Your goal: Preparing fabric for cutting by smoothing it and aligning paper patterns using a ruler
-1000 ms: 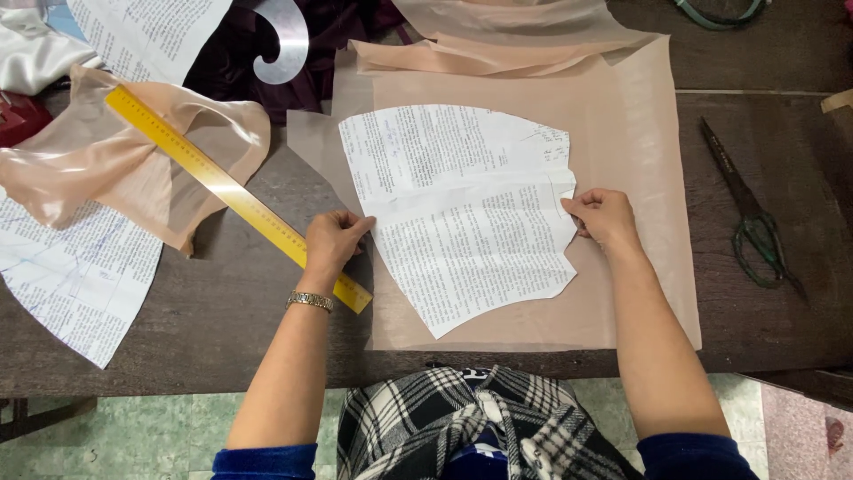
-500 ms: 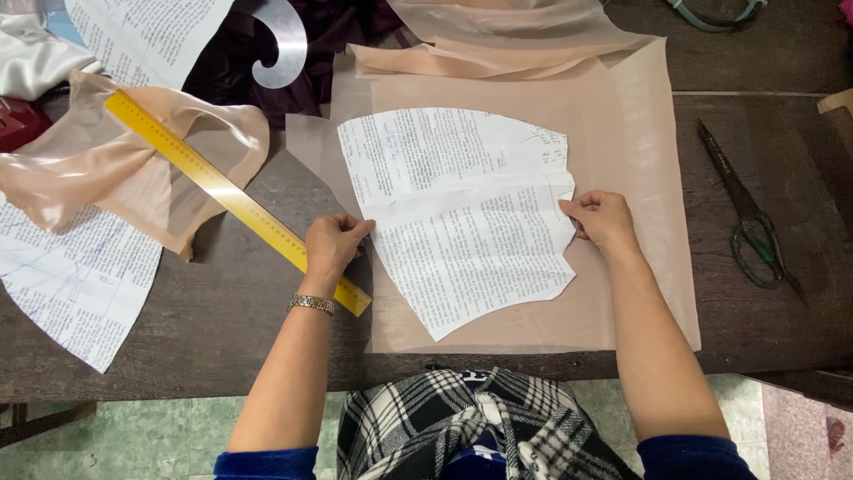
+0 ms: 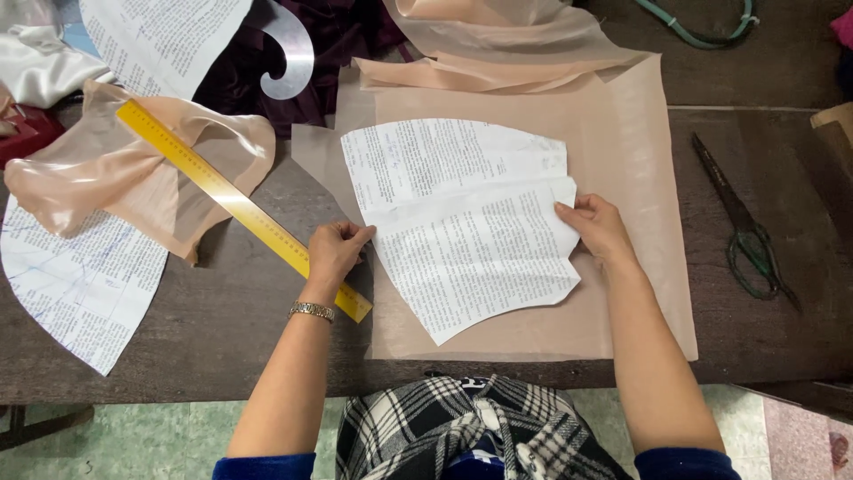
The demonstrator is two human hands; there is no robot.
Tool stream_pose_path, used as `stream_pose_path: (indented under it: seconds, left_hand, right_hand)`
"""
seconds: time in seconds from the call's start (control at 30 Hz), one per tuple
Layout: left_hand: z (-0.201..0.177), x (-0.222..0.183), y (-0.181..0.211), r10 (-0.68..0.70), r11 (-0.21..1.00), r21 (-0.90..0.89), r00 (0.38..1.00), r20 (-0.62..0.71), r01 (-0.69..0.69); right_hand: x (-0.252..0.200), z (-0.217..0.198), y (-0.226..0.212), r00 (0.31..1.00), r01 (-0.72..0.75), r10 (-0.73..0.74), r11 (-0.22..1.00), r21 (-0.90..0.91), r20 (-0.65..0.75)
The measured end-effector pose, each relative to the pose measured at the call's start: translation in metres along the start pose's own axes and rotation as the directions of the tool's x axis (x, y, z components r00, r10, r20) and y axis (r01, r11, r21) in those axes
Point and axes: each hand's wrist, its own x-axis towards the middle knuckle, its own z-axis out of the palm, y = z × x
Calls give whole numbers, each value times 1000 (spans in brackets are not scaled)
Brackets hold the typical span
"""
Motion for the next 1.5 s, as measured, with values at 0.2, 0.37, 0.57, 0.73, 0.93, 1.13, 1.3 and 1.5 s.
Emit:
stream_pose_path:
  seconds: [0.2,0.37,0.57,0.73,0.93,1.13,1.3,1.5]
  left_hand:
    - [-5,-10,10,20,1000,-9,999,46,-19]
    - [-8,-13,14,13,1000,12,998,68,-13]
    - [-7,-13,14,25,1000,11,997,67,-26]
    - [-7,-10,9,34,999,13,997,65,-35]
    - [-6,-10,9,18,999,38,999,41,-19]
    - [-6,-14,13,34,998,50,999,31,-35]
    - [-8,-16,16,31,999,34,999,24,-32]
    - [-6,-16,15,28,998,51,999,18,-29]
  right_hand:
    - [-2,11,-3,996,-72,67,992,103,53]
    - [18,12,29,998,-60,55,987,147,34]
    - [6,17,14,998,-63,61,995,75,26]
    - [2,17,10,998,-63,61,993,98,23]
    - [-4,17,5,998,-68,66,990,124,16]
    - [-11,17,-5,997,-77,75,989,128,18]
    - [-11,18,-3,997,-79,77,988,132,14]
    - [-16,20,-8,997,-80,79,982,171,12]
